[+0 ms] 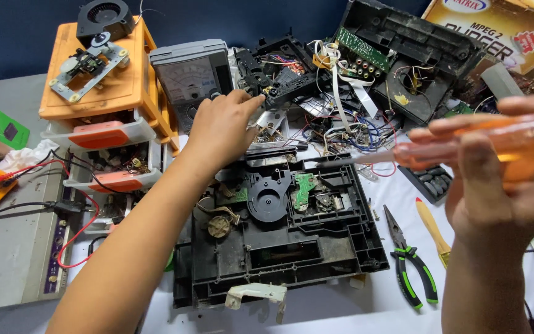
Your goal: The person works on a disassembled electronic device, likely a VCR, on a cluttered workbench. They use a screwdriver to manipulate internal components and wires, and also handle a black plastic casing piece.
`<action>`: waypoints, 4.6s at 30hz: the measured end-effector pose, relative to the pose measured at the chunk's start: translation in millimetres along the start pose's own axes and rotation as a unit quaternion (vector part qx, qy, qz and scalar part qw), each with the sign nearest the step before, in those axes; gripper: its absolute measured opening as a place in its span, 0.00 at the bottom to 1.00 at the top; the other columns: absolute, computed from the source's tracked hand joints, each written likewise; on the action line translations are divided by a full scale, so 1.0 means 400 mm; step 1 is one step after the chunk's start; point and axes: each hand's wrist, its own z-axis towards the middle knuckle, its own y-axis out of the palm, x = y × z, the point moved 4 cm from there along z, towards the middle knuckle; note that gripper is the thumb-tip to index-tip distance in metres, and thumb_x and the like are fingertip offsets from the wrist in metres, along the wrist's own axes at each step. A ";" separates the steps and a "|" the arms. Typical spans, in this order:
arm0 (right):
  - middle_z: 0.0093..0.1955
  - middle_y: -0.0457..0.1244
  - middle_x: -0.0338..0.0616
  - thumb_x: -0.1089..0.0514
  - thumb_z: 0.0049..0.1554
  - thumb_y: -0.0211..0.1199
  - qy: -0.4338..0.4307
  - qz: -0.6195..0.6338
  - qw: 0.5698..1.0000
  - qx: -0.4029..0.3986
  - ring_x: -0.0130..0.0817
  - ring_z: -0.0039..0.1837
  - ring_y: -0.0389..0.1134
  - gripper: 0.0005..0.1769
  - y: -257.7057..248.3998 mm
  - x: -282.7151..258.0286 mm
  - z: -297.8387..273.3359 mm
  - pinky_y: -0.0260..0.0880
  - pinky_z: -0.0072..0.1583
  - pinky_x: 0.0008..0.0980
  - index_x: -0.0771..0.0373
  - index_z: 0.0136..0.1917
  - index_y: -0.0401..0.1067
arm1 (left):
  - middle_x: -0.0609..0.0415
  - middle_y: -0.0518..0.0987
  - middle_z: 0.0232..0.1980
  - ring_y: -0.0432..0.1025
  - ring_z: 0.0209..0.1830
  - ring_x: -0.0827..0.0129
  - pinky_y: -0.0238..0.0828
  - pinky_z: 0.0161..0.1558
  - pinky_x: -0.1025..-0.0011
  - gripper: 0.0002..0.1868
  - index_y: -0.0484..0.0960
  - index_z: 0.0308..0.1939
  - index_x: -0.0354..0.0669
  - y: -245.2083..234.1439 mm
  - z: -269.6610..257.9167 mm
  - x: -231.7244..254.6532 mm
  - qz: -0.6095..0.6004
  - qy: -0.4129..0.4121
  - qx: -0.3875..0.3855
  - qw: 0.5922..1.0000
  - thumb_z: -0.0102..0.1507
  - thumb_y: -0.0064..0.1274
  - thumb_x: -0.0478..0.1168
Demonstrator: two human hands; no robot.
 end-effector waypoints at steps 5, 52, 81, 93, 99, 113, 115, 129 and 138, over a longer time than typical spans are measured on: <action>0.60 0.60 0.66 0.56 0.76 0.47 0.034 0.006 0.998 0.043 0.57 0.56 0.70 0.21 -0.082 0.084 -0.046 0.83 0.58 0.47 0.63 0.76 0.46 | 0.51 0.78 0.60 0.73 0.57 0.56 0.69 0.60 0.51 0.24 0.76 0.65 0.47 -0.095 -0.122 0.067 -0.126 0.003 -0.120 0.985 0.65 0.53 0.48; 0.56 0.66 0.54 0.40 0.78 0.51 0.131 -0.072 0.980 0.128 0.44 0.55 0.75 0.25 -0.117 0.313 -0.154 0.76 0.51 0.26 0.66 0.63 0.67 | 0.58 0.86 0.56 0.78 0.54 0.78 0.75 0.55 0.78 0.19 0.84 0.59 0.47 -0.050 -0.418 -0.064 -0.529 -0.206 -0.073 0.820 0.63 0.54 0.38; 0.61 0.64 0.54 0.36 0.79 0.43 0.117 -0.092 0.987 0.064 0.46 0.59 0.72 0.28 -0.168 0.409 -0.190 0.74 0.62 0.32 0.64 0.68 0.63 | 0.44 0.81 0.58 0.78 0.58 0.57 0.73 0.65 0.63 0.33 0.76 0.59 0.35 -0.121 -0.486 0.042 -0.297 0.049 0.150 0.942 0.57 0.73 0.44; 0.60 0.65 0.52 0.35 0.79 0.42 0.130 -0.092 0.985 0.067 0.44 0.60 0.73 0.30 -0.174 0.413 -0.194 0.72 0.62 0.27 0.65 0.68 0.64 | 0.52 0.85 0.49 0.79 0.48 0.68 0.74 0.55 0.71 0.29 0.82 0.52 0.41 -0.103 -0.476 0.009 -0.352 -0.035 0.112 0.929 0.52 0.74 0.48; 0.59 0.66 0.51 0.37 0.79 0.41 0.142 -0.082 0.983 0.079 0.42 0.59 0.73 0.28 -0.182 0.424 -0.197 0.71 0.60 0.26 0.63 0.67 0.64 | 0.57 0.85 0.45 0.79 0.42 0.77 0.78 0.51 0.79 0.27 0.82 0.48 0.42 -0.094 -0.476 0.002 -0.392 -0.084 0.096 0.911 0.50 0.75 0.47; 0.61 0.65 0.52 0.37 0.79 0.41 0.132 -0.094 0.984 0.075 0.44 0.61 0.73 0.27 -0.182 0.417 -0.198 0.71 0.60 0.28 0.63 0.69 0.64 | 0.56 0.82 0.43 0.76 0.42 0.71 0.71 0.49 0.74 0.23 0.79 0.42 0.44 -0.107 -0.468 0.004 -0.381 -0.045 0.093 0.919 0.52 0.74 0.47; 0.60 0.66 0.49 0.37 0.78 0.42 0.148 -0.076 0.982 0.090 0.41 0.60 0.73 0.25 -0.185 0.422 -0.198 0.71 0.59 0.25 0.60 0.67 0.65 | 0.53 0.81 0.47 0.76 0.45 0.67 0.73 0.51 0.71 0.21 0.79 0.47 0.43 -0.102 -0.468 0.007 -0.396 -0.017 0.081 0.915 0.56 0.71 0.45; 0.59 0.66 0.46 0.36 0.76 0.43 0.169 -0.061 0.979 0.098 0.38 0.58 0.73 0.24 -0.195 0.438 -0.201 0.68 0.56 0.23 0.57 0.66 0.64 | 0.42 0.76 0.64 0.72 0.67 0.54 0.67 0.66 0.63 0.13 0.80 0.57 0.49 -0.051 -0.499 -0.008 -0.441 0.006 0.044 0.896 0.68 0.52 0.35; 0.58 0.67 0.43 0.36 0.73 0.44 0.188 -0.047 0.974 0.120 0.34 0.58 0.73 0.24 -0.203 0.449 -0.204 0.67 0.55 0.19 0.55 0.64 0.66 | 0.49 0.80 0.59 0.75 0.60 0.62 0.72 0.62 0.67 0.19 0.77 0.62 0.45 -0.077 -0.484 -0.010 -0.455 -0.049 0.062 0.887 0.69 0.49 0.46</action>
